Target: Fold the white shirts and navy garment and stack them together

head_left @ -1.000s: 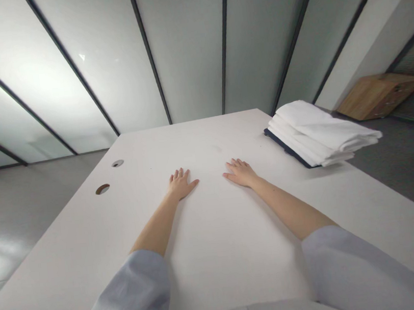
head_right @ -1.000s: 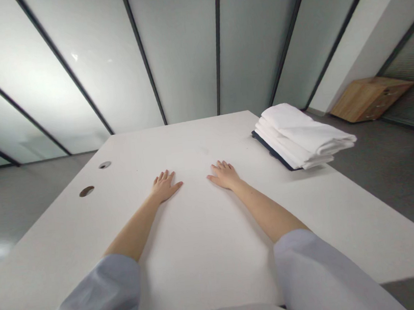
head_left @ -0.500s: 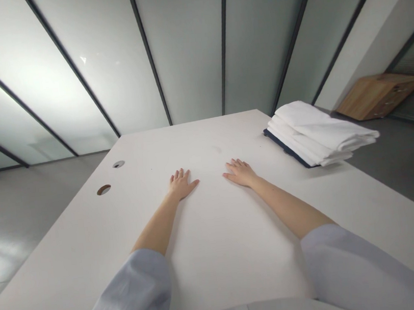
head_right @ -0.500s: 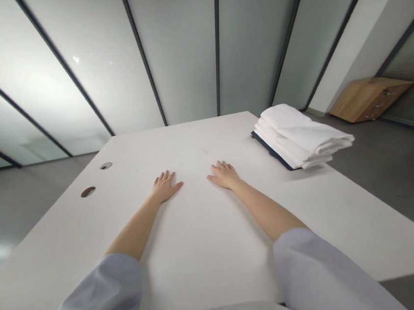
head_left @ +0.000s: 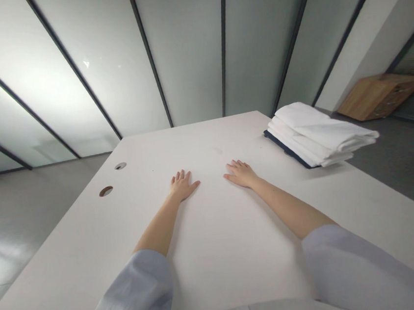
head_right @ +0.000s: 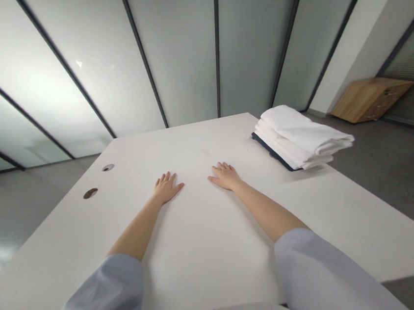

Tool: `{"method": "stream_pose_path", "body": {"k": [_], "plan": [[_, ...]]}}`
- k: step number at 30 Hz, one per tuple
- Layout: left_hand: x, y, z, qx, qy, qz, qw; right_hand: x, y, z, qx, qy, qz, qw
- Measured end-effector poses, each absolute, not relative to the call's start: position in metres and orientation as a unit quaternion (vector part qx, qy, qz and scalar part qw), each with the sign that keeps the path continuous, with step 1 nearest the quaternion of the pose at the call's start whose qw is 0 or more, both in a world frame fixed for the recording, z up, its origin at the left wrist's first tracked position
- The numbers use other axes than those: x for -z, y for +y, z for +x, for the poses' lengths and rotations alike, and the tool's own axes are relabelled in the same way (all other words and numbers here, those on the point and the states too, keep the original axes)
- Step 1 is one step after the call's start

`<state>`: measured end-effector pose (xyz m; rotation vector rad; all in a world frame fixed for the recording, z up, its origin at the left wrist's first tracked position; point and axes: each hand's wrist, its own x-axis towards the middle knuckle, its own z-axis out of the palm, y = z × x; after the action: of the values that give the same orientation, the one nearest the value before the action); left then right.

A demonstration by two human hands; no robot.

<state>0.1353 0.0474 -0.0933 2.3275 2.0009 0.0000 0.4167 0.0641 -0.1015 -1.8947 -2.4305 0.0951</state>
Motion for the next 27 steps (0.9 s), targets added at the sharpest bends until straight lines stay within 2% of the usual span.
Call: {"method": "stream_pose_path", "body": {"k": [17,23,27], "plan": [[0.096,0.049,0.136,-0.010,0.654,0.756,0.025,0.099,0.060,0.414,-0.017,-0.784,-0.619,0.032],[0.090,0.043,0.142,-0.019,0.653,0.757,0.008,0.097,0.055,0.410,0.024,-0.798,-0.599,0.063],[0.077,0.037,0.157,0.018,0.672,0.740,0.004,0.094,0.052,0.405,0.054,-0.801,-0.592,0.073]]}}
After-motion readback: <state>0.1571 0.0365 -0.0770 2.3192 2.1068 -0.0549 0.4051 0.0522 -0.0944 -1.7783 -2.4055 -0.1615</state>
